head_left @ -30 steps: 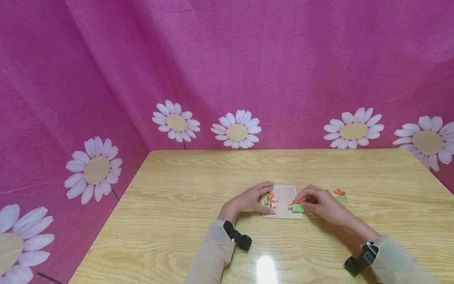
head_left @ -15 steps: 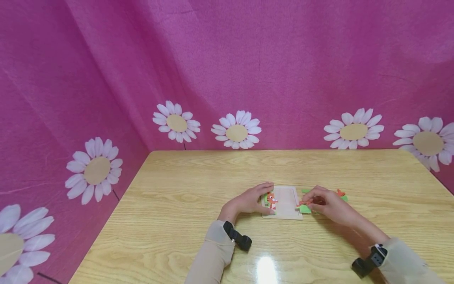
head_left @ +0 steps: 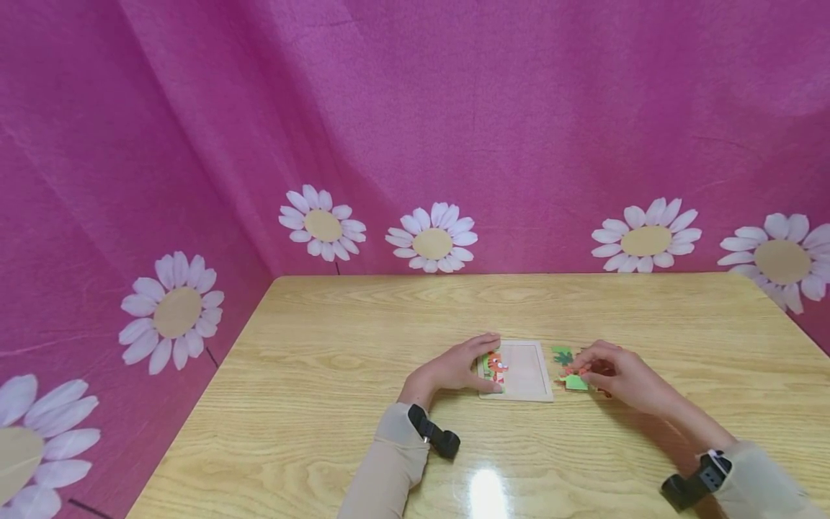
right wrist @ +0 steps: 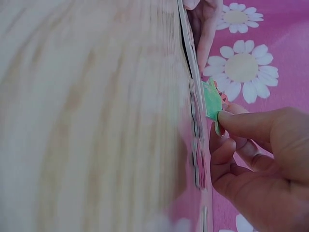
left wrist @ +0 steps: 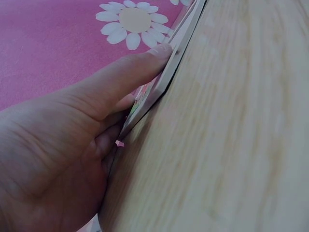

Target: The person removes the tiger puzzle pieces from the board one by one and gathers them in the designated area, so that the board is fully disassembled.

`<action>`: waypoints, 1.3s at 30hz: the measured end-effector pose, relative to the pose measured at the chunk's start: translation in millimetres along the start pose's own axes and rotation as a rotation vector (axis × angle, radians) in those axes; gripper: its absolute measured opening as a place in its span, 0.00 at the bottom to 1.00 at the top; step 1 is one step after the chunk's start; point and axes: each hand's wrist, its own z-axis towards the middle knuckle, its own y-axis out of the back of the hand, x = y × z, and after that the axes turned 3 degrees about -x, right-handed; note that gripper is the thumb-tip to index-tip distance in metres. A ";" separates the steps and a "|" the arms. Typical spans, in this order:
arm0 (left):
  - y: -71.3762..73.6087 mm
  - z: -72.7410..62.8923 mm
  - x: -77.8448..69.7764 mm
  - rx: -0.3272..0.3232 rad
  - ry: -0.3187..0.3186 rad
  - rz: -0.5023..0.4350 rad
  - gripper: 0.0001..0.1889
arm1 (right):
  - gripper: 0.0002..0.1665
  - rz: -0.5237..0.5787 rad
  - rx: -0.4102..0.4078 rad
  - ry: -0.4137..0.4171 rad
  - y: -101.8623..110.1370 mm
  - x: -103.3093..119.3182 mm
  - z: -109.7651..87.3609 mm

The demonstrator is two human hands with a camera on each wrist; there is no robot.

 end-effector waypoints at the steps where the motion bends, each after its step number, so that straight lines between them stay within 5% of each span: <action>1: -0.1 -0.1 -0.1 -0.002 -0.001 0.001 0.45 | 0.09 0.000 -0.005 -0.002 1.0 -1.1 -1.0; 19: 0.8 -1.2 -0.6 0.004 0.005 -0.004 0.45 | 0.12 -0.010 -0.023 0.062 17.1 -18.1 -14.0; 39: 1.2 -1.3 -1.1 0.008 -0.006 -0.013 0.45 | 0.14 -0.067 -0.060 0.027 33.4 -30.2 -27.5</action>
